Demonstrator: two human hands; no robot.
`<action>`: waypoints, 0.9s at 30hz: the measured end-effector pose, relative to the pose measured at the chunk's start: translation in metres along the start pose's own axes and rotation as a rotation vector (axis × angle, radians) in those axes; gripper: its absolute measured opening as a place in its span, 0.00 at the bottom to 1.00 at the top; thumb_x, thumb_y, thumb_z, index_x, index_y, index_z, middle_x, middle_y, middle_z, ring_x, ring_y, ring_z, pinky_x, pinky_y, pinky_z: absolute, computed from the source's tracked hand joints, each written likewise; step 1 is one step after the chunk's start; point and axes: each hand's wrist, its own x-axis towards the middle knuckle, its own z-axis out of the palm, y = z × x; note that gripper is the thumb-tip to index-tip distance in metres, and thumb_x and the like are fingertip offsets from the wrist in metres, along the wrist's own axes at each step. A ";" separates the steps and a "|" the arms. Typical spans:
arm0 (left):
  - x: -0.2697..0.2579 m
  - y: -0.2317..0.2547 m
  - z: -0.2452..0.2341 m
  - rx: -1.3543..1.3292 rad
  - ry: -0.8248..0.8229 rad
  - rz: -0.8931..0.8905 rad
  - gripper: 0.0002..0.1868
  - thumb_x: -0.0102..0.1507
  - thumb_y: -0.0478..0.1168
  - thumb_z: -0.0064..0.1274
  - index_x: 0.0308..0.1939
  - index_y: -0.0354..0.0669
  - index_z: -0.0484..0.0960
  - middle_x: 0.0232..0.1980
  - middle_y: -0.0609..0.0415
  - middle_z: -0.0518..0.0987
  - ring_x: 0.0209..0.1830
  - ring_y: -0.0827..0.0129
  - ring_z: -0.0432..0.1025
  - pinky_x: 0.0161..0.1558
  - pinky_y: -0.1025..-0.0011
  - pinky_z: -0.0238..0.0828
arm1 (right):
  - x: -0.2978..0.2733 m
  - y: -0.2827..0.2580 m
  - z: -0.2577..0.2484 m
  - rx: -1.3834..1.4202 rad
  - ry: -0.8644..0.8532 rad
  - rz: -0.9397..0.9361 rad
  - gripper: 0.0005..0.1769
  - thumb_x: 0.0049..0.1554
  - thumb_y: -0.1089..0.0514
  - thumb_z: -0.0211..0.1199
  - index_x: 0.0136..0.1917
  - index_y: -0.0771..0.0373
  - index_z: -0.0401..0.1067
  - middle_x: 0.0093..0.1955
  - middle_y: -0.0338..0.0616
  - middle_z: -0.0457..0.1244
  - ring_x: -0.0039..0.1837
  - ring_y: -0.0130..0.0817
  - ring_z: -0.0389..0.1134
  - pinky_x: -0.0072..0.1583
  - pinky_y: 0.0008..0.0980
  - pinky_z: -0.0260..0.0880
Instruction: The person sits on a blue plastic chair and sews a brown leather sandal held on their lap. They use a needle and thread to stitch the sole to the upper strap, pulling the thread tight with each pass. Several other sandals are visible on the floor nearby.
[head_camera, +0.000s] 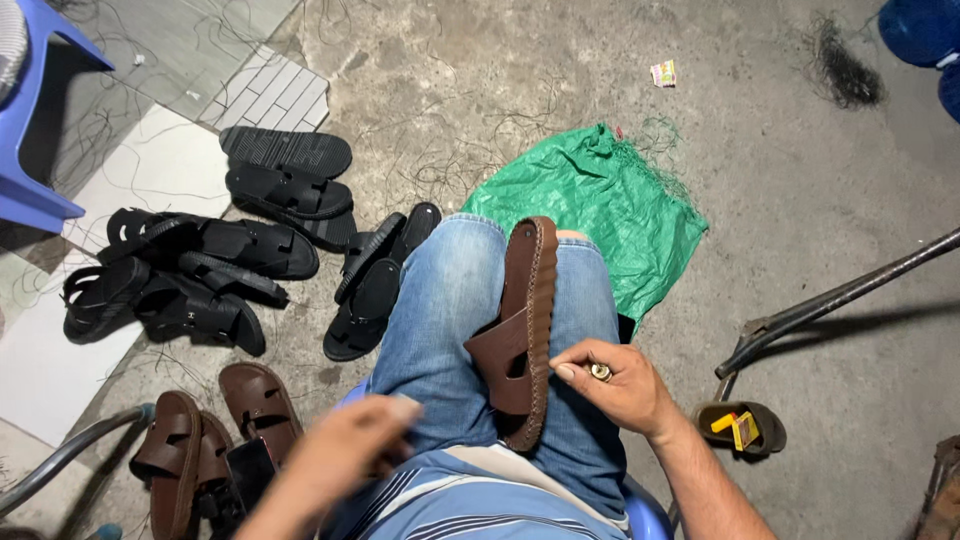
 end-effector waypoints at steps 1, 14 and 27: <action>0.003 -0.007 -0.019 0.001 0.000 -0.006 0.14 0.57 0.48 0.51 0.34 0.41 0.83 0.27 0.49 0.82 0.23 0.69 0.71 0.27 0.76 0.64 | -0.002 0.001 0.002 0.003 -0.003 0.004 0.08 0.50 0.55 0.60 0.41 0.58 0.76 0.39 0.32 0.71 0.42 0.18 0.70 0.45 0.18 0.66; -0.014 0.076 0.042 0.847 -0.184 0.675 0.21 0.58 0.58 0.39 0.50 0.58 0.76 0.48 0.55 0.78 0.49 0.56 0.70 0.46 0.60 0.62 | 0.000 -0.010 0.005 -0.026 0.016 0.069 0.08 0.51 0.52 0.59 0.40 0.55 0.76 0.33 0.28 0.67 0.35 0.16 0.62 0.39 0.19 0.60; 0.033 0.100 0.050 0.931 -0.892 0.347 0.13 0.67 0.43 0.30 0.37 0.42 0.69 0.30 0.54 0.80 0.13 0.69 0.63 0.25 0.74 0.63 | -0.003 -0.022 0.005 -0.140 -0.011 -0.160 0.09 0.53 0.52 0.55 0.41 0.56 0.73 0.37 0.31 0.69 0.38 0.25 0.69 0.42 0.24 0.65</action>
